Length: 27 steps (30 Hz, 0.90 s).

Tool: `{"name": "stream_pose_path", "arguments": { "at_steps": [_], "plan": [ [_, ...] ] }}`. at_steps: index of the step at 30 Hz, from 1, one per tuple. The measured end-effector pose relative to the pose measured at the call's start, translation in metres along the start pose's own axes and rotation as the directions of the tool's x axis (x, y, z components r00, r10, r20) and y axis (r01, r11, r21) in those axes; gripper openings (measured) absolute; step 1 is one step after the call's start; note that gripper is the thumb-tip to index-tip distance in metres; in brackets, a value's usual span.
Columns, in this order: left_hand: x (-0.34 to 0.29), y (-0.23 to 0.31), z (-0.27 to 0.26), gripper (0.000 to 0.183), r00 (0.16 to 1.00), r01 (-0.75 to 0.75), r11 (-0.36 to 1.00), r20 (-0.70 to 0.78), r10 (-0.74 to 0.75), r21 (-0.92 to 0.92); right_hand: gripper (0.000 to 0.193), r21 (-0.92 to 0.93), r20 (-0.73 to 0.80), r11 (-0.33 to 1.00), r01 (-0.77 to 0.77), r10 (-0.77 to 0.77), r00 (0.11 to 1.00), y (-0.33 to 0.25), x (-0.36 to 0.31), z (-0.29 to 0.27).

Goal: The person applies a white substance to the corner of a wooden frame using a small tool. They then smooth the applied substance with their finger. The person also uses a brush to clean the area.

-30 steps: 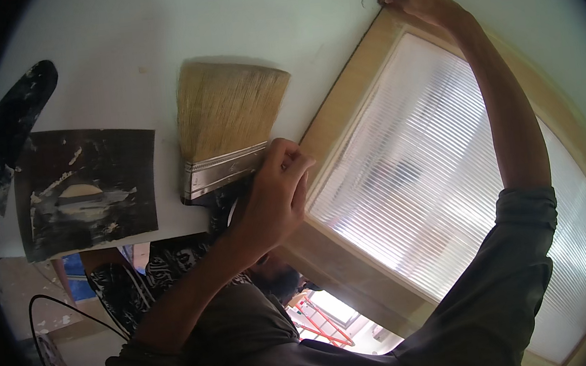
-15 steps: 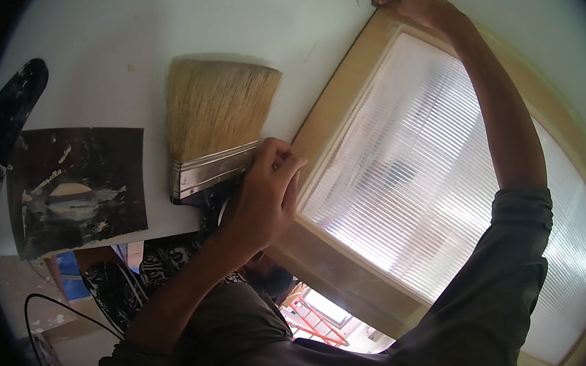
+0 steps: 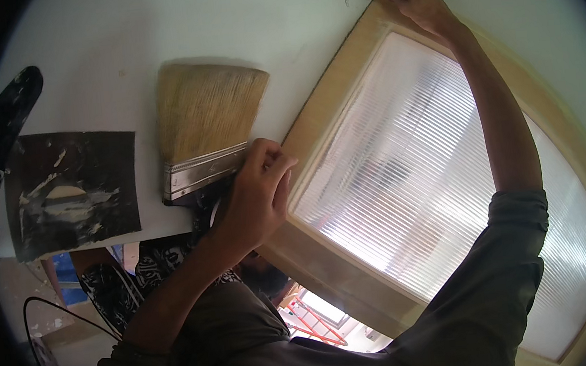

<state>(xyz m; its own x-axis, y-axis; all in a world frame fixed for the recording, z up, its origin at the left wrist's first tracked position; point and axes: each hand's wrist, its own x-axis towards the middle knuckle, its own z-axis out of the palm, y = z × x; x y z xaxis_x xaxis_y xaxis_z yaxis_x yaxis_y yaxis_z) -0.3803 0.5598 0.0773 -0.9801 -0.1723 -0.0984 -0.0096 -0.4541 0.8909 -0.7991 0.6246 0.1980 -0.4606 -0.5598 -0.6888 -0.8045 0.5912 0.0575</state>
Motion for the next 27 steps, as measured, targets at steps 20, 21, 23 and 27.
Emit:
{"name": "stream_pose_path", "arguments": {
  "at_steps": [20,21,23,27],
  "plan": [
    [-0.002,-0.003,-0.001,0.018,1.0,0.002,1.0,0.004,-0.002,0.017,0.013,-0.103,0.147,0.994,0.048,-0.032,0.989,-0.014,0.012,0.012],
    [-0.002,-0.003,-0.001,0.018,1.0,0.004,1.0,0.005,-0.004,0.015,0.013,-0.113,0.152,0.992,0.058,-0.041,0.988,-0.014,0.013,0.012],
    [-0.002,-0.004,-0.001,0.018,1.0,0.009,1.0,0.009,-0.009,0.011,0.014,-0.103,0.163,0.992,0.077,-0.06,0.985,-0.012,0.013,0.013],
    [-0.002,-0.003,0.001,0.018,1.0,-0.02,1.0,-0.023,0.02,0.015,0.018,-0.121,0.188,0.976,0.181,-0.156,0.97,-0.015,0.011,0.016]
  ]
}}
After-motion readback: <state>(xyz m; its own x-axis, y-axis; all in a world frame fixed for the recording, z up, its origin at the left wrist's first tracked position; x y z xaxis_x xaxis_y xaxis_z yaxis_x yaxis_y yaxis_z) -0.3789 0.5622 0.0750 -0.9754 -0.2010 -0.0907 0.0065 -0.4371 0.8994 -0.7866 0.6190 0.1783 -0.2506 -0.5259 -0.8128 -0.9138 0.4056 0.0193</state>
